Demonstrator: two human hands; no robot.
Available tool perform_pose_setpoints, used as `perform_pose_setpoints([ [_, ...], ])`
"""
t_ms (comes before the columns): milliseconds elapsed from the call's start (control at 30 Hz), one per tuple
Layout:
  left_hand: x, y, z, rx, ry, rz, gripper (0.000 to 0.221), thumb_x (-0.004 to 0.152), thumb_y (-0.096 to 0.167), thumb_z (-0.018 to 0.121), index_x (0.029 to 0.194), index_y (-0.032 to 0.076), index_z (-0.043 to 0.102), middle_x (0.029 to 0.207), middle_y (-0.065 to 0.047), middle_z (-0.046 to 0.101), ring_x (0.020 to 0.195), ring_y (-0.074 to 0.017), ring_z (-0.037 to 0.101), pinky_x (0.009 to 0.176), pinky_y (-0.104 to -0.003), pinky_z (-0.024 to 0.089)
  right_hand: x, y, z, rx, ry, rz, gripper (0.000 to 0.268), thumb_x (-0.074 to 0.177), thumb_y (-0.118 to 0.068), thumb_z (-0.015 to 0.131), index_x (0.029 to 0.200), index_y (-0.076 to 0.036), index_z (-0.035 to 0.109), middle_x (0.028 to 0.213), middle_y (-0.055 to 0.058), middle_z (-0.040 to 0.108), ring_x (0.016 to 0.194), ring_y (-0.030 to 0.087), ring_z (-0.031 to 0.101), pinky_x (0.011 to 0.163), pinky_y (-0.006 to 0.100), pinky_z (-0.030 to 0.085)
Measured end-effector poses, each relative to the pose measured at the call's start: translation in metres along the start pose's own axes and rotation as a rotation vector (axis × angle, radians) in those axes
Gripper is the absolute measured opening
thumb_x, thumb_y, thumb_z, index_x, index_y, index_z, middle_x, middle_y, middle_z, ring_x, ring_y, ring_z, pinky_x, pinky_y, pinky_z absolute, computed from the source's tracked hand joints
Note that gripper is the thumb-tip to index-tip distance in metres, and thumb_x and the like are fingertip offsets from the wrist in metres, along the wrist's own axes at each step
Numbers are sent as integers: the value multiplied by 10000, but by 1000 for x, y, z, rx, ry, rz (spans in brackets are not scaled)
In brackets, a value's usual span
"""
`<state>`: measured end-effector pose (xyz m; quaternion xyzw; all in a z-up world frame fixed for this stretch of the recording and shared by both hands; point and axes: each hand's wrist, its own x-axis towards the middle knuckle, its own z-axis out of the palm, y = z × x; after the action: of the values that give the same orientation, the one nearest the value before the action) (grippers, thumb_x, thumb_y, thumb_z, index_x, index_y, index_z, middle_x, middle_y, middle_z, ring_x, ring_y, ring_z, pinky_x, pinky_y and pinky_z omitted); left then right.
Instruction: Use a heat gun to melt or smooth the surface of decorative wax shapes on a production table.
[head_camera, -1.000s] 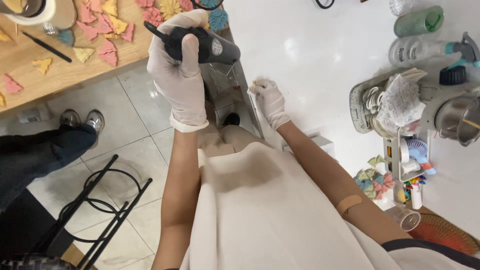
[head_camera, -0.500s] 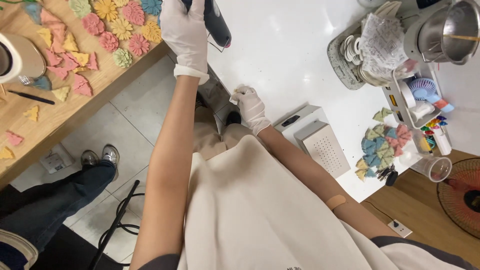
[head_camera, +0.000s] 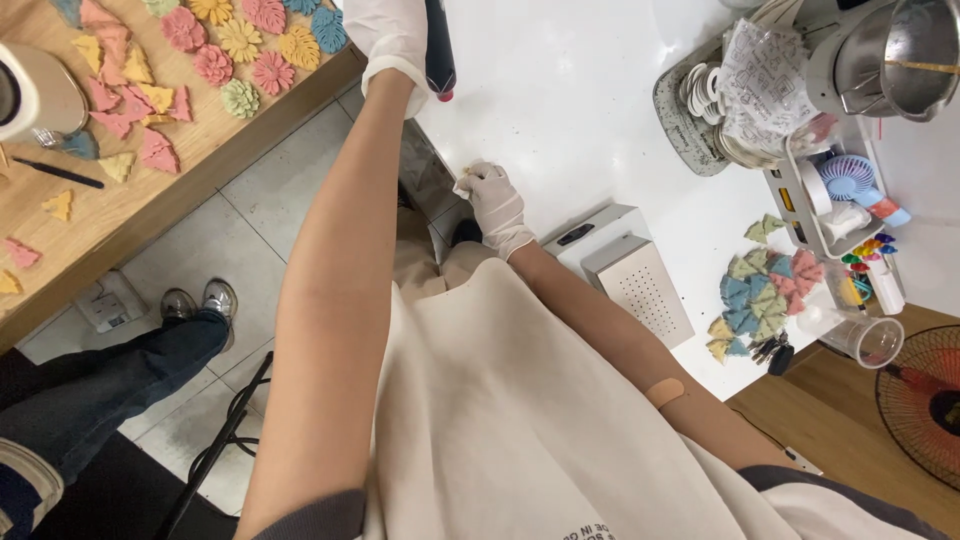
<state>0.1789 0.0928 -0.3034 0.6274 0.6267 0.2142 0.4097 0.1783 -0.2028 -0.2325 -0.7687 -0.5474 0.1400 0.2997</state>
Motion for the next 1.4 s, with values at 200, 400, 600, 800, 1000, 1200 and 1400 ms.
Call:
perform_pose_setpoints([
  [200,-5,4,-5,-74,-65,-164,396,929,524,548,1038,144,555,878,-58,664,770,-201,669,675,-349,501,-1,-1,1,-30,14,-14,156,798,-5,718,890,-131,717,1031,73,661,997,327,616,830,410,536],
  [400,2,-2,8,-37,-99,-177,429,910,561,552,1084,170,529,920,-45,675,809,-173,673,701,-353,514,0,0,0,-25,-3,-10,139,809,-19,703,884,-134,720,1013,68,652,1000,318,617,841,400,536],
  [600,15,-22,20,-28,-103,-150,432,955,567,500,1131,174,542,977,-44,685,868,-176,691,751,-345,527,1,-7,-3,-41,-8,45,134,805,-35,718,886,-141,735,1025,59,664,1015,303,621,834,388,538],
  [800,-16,34,-31,-284,-23,-312,415,941,474,554,1100,95,611,939,-73,741,808,-190,754,726,-345,568,0,-5,0,-42,-23,57,147,795,-30,719,887,-142,742,1042,64,671,1031,301,626,853,386,541],
  [1000,-52,108,-96,-3,-20,-84,449,987,482,595,1024,47,701,939,-96,768,850,-264,729,798,-355,555,-2,-1,2,-48,-4,21,145,812,-29,704,908,-134,735,1077,75,673,1039,309,622,856,387,541],
  [1200,-60,114,-102,-161,117,89,438,944,467,625,1104,66,699,999,-88,791,890,-278,738,823,-349,547,-1,-5,-1,-69,-30,41,150,826,-34,676,910,-143,736,1076,64,670,1026,312,623,840,398,544],
  [1400,-59,114,-104,-207,94,59,561,943,568,608,1281,122,654,1030,-57,791,922,-209,756,851,-322,550,-3,-3,3,-72,-23,58,154,831,-46,666,909,-160,735,1073,46,669,1034,301,629,839,395,550],
])
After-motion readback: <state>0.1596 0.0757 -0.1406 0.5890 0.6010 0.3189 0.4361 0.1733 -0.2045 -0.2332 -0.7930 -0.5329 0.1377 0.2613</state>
